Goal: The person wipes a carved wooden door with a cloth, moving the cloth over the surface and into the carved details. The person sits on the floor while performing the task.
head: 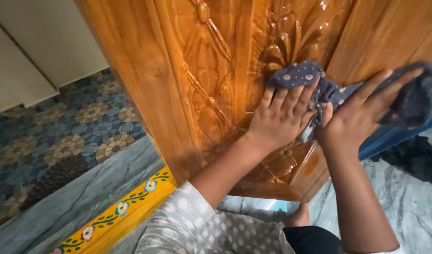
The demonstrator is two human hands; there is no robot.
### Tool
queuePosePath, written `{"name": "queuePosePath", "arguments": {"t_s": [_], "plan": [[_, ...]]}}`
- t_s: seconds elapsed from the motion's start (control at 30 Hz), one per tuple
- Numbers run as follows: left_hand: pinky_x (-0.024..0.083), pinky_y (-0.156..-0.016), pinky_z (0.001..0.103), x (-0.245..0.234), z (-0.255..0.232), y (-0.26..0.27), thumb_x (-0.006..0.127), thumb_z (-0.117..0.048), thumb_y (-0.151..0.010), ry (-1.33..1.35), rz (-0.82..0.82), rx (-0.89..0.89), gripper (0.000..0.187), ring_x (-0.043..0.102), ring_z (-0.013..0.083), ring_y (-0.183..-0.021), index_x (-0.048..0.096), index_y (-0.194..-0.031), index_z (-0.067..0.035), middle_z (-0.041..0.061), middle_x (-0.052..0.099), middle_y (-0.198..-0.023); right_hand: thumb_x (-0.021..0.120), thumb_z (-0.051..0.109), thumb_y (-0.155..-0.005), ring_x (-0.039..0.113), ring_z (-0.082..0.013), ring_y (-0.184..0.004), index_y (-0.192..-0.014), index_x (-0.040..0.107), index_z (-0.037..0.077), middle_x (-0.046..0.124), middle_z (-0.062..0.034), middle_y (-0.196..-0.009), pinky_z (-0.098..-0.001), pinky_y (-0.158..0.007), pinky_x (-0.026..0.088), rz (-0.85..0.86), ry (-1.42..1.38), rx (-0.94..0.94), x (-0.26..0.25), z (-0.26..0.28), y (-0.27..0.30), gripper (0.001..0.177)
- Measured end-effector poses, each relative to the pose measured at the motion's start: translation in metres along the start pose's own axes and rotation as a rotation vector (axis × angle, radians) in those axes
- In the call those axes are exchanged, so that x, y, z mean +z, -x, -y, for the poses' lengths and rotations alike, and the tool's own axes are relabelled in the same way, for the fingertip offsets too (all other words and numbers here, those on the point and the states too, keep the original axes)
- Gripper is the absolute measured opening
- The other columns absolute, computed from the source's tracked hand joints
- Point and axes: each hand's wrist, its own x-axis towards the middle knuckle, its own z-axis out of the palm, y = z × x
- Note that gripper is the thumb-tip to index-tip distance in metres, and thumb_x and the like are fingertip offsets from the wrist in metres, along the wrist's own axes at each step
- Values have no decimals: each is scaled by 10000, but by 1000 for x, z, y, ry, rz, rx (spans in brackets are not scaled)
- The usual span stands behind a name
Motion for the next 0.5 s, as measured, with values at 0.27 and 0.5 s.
{"name": "queuePosePath", "arguments": {"t_s": [0.27, 0.5], "plan": [[160, -1329, 496, 16, -18, 61, 513, -439, -1128, 79, 154, 67, 666, 218, 314, -1597, 359, -1654, -61, 143, 269, -1715, 564, 447, -1127, -35, -558, -1573, -1689, -33, -37, -155, -362, -1653, -576, -1327, 55, 118, -104, 32, 5, -2, 68, 952], [272, -1318, 502, -14, -39, 104, 517, -253, -1078, 334, 183, 28, 594, 352, 306, -1541, 345, -1622, -88, 118, 363, -1646, 541, 228, -1015, 123, -524, -1619, -1652, 111, -94, -34, -351, -1720, -504, -1328, 149, 220, -289, 162, -8, 31, 118, 834]]}}
